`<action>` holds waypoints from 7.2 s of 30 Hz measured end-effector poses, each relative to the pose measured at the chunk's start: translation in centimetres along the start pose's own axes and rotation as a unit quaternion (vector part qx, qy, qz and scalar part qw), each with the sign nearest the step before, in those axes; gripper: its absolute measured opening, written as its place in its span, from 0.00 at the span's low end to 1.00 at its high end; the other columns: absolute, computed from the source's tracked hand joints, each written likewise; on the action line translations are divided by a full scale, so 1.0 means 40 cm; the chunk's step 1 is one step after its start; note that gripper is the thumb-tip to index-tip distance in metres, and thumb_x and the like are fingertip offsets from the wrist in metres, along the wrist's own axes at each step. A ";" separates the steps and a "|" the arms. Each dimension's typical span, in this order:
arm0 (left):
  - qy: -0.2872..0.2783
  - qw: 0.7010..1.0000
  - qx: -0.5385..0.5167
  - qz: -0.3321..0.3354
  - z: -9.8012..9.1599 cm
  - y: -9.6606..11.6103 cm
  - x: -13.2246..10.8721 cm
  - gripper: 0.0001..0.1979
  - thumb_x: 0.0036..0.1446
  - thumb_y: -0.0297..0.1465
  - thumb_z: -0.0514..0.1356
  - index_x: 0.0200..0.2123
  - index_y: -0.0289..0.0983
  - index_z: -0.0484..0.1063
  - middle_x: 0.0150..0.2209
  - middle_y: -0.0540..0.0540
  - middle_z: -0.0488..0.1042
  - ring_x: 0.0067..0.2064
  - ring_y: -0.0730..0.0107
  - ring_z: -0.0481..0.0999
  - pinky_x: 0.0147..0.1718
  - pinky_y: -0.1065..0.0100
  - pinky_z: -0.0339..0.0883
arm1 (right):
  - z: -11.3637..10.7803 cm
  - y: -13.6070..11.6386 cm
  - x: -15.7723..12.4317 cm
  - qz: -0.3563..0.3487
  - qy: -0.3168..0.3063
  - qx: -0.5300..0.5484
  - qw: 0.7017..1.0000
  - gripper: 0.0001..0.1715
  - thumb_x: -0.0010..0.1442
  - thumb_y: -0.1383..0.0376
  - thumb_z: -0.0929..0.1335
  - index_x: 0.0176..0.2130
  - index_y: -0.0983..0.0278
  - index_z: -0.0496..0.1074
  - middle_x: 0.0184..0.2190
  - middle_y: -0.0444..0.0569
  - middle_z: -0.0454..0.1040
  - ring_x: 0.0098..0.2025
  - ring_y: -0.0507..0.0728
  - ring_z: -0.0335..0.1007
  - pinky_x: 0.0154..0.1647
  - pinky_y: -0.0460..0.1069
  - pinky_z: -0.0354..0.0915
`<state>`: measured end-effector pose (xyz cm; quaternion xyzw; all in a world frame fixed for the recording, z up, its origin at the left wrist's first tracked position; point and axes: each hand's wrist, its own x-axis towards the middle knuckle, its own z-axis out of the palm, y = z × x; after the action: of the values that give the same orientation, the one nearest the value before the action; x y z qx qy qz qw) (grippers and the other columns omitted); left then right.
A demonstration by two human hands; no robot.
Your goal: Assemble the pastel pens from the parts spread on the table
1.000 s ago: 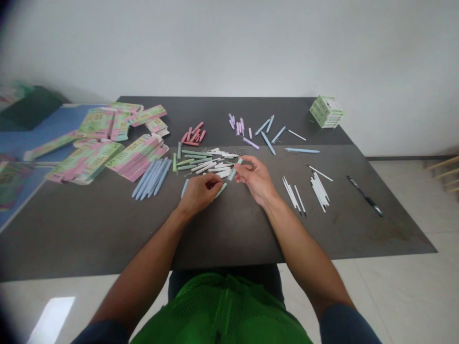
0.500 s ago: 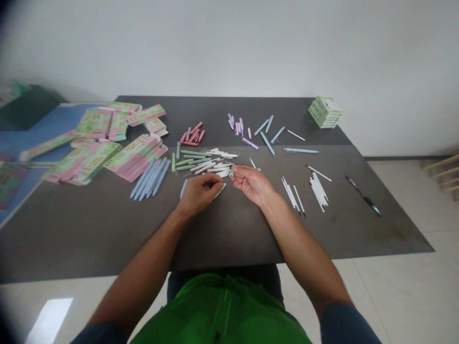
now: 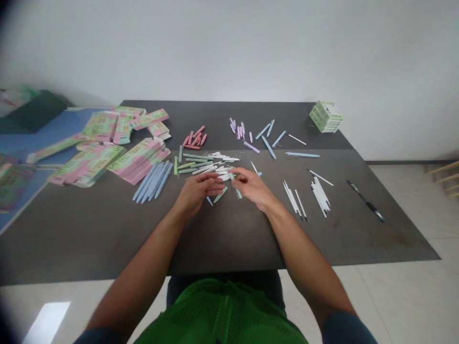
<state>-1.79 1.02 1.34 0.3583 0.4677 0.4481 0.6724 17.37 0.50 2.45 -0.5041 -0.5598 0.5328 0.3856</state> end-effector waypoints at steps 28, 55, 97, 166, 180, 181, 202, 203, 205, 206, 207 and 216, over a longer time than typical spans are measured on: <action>-0.046 0.970 -0.197 -0.135 0.029 -0.018 -0.007 0.09 0.56 0.14 0.57 0.35 0.27 0.75 0.35 0.36 0.81 0.40 0.62 0.83 0.53 0.57 0.75 | 0.000 -0.028 -0.030 -0.308 0.059 -0.353 0.881 0.17 0.64 0.73 0.62 0.47 0.60 0.75 0.45 0.54 0.73 0.50 0.62 0.67 0.53 0.59 0.65; 0.018 0.999 -0.027 -0.038 -0.042 0.017 0.019 0.10 0.48 0.16 0.60 0.35 0.28 0.75 0.28 0.43 0.77 0.29 0.72 0.78 0.29 0.72 0.74 | -0.059 -0.006 -0.006 -0.138 0.079 -0.394 0.905 0.06 0.59 0.66 0.69 0.38 0.61 0.75 0.33 0.49 0.76 0.31 0.57 0.69 0.38 0.52 0.64; -0.116 0.979 0.091 0.138 0.006 -0.023 -0.003 0.12 0.47 0.31 0.72 0.37 0.35 0.84 0.40 0.43 0.80 0.43 0.63 0.77 0.47 0.67 0.68 | 0.038 -0.007 -0.037 -0.236 0.088 -0.228 0.940 0.15 0.61 0.61 0.71 0.48 0.56 0.70 0.40 0.48 0.76 0.36 0.56 0.74 0.42 0.52 0.70; 0.058 0.995 -0.036 0.074 -0.002 0.000 -0.011 0.09 0.46 0.31 0.68 0.30 0.34 0.72 0.33 0.44 0.81 0.33 0.72 0.76 0.33 0.72 0.63 | 0.117 0.046 0.002 -0.139 0.123 -0.160 0.970 0.13 0.62 0.54 0.70 0.40 0.60 0.76 0.36 0.48 0.80 0.36 0.58 0.75 0.39 0.52 0.68; 0.319 0.750 0.570 0.102 -0.186 0.060 0.049 0.11 0.59 0.31 0.57 0.42 0.36 0.77 0.42 0.36 0.79 0.45 0.52 0.77 0.45 0.59 0.67 | 0.082 0.031 0.003 -0.127 0.159 -0.127 0.971 0.14 0.64 0.55 0.67 0.42 0.60 0.77 0.34 0.47 0.78 0.35 0.57 0.71 0.39 0.51 0.67; 0.321 0.741 0.583 0.082 -0.192 0.059 0.052 0.12 0.59 0.31 0.57 0.42 0.36 0.77 0.42 0.35 0.79 0.46 0.51 0.77 0.45 0.59 0.67 | 0.083 0.030 0.001 -0.132 0.159 -0.125 0.970 0.14 0.64 0.55 0.67 0.42 0.60 0.77 0.34 0.47 0.77 0.34 0.57 0.71 0.39 0.51 0.67; 0.271 0.718 0.640 0.024 -0.193 0.054 0.053 0.12 0.57 0.29 0.56 0.36 0.33 0.80 0.40 0.29 0.80 0.43 0.47 0.79 0.41 0.58 0.69 | 0.075 0.028 -0.008 -0.165 0.145 -0.131 0.967 0.14 0.67 0.55 0.65 0.45 0.60 0.75 0.36 0.48 0.76 0.37 0.56 0.71 0.38 0.51 0.66; 0.270 0.718 0.642 0.020 -0.193 0.053 0.052 0.11 0.58 0.28 0.56 0.36 0.33 0.80 0.40 0.29 0.80 0.43 0.47 0.79 0.41 0.58 0.68 | 0.075 0.031 -0.007 -0.164 0.141 -0.128 0.968 0.14 0.67 0.55 0.65 0.45 0.60 0.75 0.36 0.49 0.76 0.37 0.57 0.71 0.38 0.51 0.66; 0.270 0.720 0.639 0.016 -0.191 0.057 0.046 0.11 0.58 0.28 0.56 0.35 0.32 0.79 0.40 0.28 0.80 0.44 0.47 0.79 0.42 0.57 0.68 | 0.077 0.035 -0.006 -0.164 0.134 -0.124 0.969 0.14 0.67 0.55 0.65 0.45 0.60 0.75 0.36 0.49 0.76 0.38 0.57 0.72 0.38 0.51 0.66; 0.274 0.724 0.633 0.022 -0.187 0.062 0.041 0.11 0.59 0.28 0.55 0.36 0.32 0.78 0.40 0.29 0.80 0.44 0.47 0.79 0.43 0.57 0.68 | 0.078 0.037 -0.005 -0.164 0.132 -0.123 0.970 0.15 0.68 0.55 0.65 0.45 0.59 0.75 0.36 0.49 0.76 0.38 0.57 0.72 0.38 0.51 0.66; 0.278 0.732 0.621 0.035 -0.182 0.067 0.036 0.11 0.59 0.28 0.55 0.36 0.32 0.78 0.40 0.29 0.79 0.45 0.47 0.79 0.44 0.57 0.68 | 0.080 0.037 -0.006 -0.163 0.130 -0.121 0.970 0.15 0.68 0.54 0.65 0.45 0.59 0.75 0.36 0.49 0.75 0.38 0.58 0.72 0.38 0.51 0.66; 0.084 0.919 0.325 0.208 -0.057 0.063 -0.006 0.08 0.61 0.32 0.58 0.40 0.37 0.75 0.33 0.48 0.78 0.30 0.70 0.76 0.33 0.70 0.67 | 0.082 -0.006 -0.030 -0.243 0.158 -0.161 0.944 0.12 0.69 0.60 0.64 0.45 0.58 0.75 0.38 0.48 0.75 0.38 0.56 0.71 0.40 0.52 0.67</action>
<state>-4.65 1.81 2.97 0.6074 0.5570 0.4295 0.3692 14.41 -1.35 2.38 -0.4857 -0.6755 0.2397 0.5004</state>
